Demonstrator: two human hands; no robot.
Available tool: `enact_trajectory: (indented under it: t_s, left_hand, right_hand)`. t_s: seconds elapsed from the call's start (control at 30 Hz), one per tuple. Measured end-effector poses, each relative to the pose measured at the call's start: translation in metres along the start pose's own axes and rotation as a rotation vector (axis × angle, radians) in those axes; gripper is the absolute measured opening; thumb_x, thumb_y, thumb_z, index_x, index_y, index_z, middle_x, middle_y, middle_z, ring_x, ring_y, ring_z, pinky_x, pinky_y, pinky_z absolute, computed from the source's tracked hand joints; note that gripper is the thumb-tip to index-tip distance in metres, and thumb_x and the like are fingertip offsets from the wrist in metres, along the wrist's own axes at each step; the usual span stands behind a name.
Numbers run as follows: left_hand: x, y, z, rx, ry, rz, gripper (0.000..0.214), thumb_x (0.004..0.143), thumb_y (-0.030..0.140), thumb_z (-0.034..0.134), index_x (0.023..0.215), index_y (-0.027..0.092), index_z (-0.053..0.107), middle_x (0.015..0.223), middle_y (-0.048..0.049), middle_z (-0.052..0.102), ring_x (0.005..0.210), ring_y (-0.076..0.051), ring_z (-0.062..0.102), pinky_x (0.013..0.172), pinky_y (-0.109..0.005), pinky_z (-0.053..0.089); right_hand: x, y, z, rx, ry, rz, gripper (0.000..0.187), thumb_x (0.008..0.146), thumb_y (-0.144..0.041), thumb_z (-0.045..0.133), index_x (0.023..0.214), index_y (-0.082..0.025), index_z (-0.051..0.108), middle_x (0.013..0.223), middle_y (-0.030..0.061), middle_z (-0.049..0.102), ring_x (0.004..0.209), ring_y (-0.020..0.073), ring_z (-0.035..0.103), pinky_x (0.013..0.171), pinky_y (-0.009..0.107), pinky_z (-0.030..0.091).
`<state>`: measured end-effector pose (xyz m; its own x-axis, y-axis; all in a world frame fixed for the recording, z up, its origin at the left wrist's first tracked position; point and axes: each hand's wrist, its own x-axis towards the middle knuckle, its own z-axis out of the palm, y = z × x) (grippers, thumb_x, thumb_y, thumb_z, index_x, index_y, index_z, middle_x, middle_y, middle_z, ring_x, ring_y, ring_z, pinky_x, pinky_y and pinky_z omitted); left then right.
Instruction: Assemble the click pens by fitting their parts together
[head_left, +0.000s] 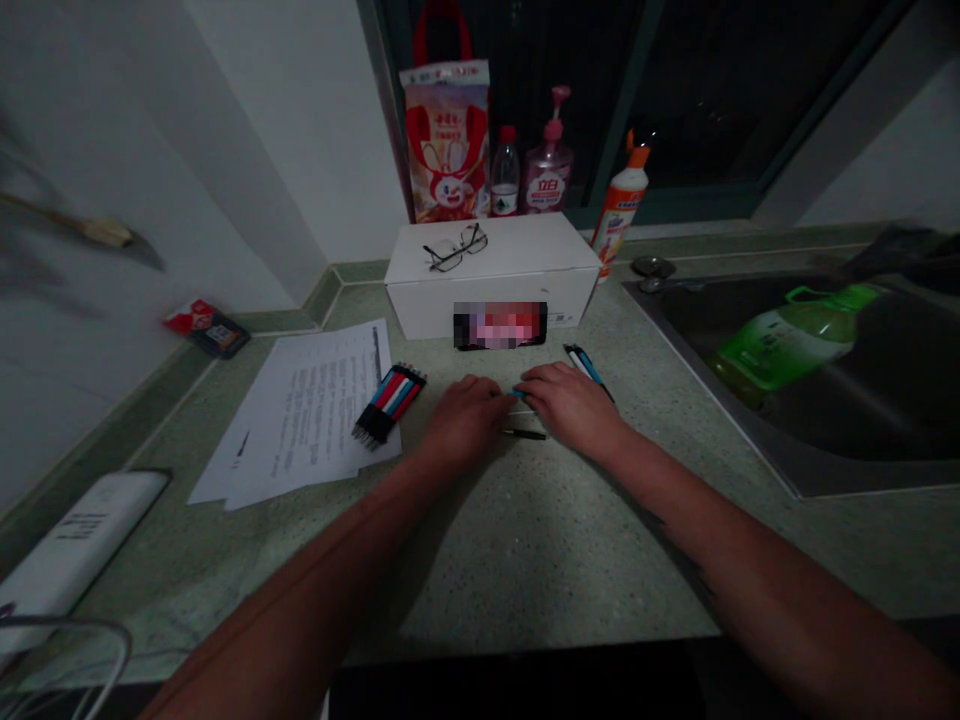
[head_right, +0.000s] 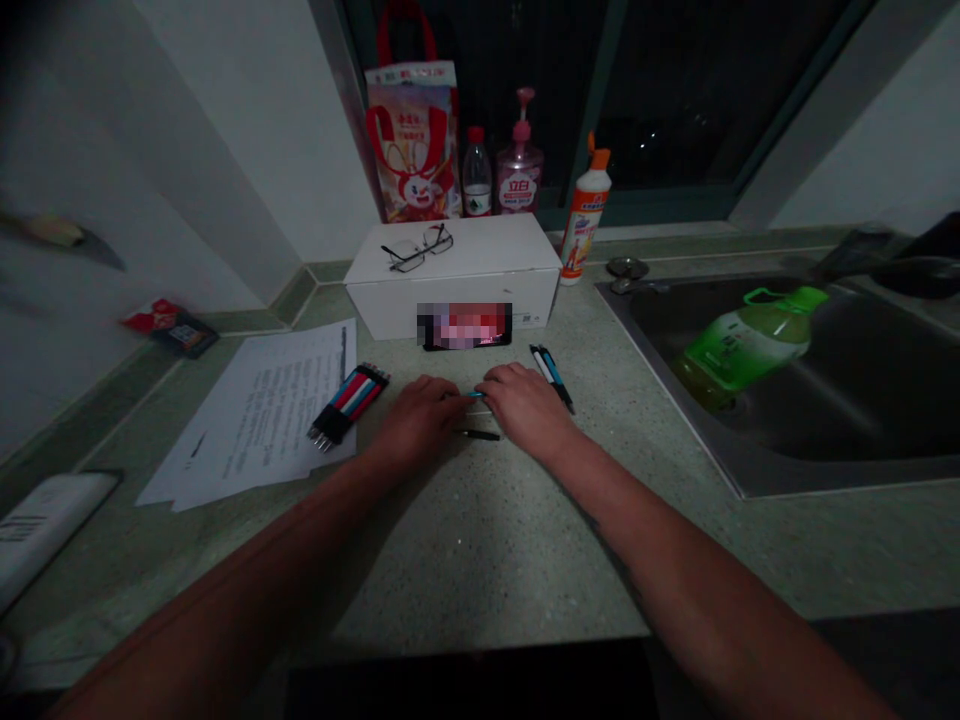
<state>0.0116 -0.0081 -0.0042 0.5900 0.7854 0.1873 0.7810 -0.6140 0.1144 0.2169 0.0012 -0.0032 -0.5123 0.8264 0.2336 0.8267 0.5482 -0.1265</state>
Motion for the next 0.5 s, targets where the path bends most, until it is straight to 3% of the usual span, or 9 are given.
enact_trajectory:
  t_s: [0.17,0.5]
  left_hand:
    - [-0.0002,-0.0045,0.0002,-0.093,0.047,-0.064,0.02,0.098,0.023,0.059,0.104,0.023,0.078,0.1,-0.0064,0.073,0.097,-0.025,0.061,0.088,-0.039,0.047]
    - [0.0017,-0.0085,0.0045,-0.255,0.065,-0.182,0.025,0.096,0.024,0.054,0.095,0.023,0.078,0.094,-0.0051,0.076,0.093,-0.022,0.064,0.087,-0.038,0.048]
  right_hand:
    - [-0.0004,0.001,-0.0059,-0.018,-0.022,0.051,0.019,0.098,-0.02,0.061,0.106,-0.017,0.077,0.108,0.0103,0.074,0.104,0.0274,0.063,0.093,0.04,0.047]
    - [0.0003,-0.0077,-0.0038,-0.002,-0.029,0.011,0.017,0.098,-0.02,0.06,0.103,-0.017,0.076,0.102,0.0092,0.073,0.098,0.0257,0.062,0.085,0.038,0.045]
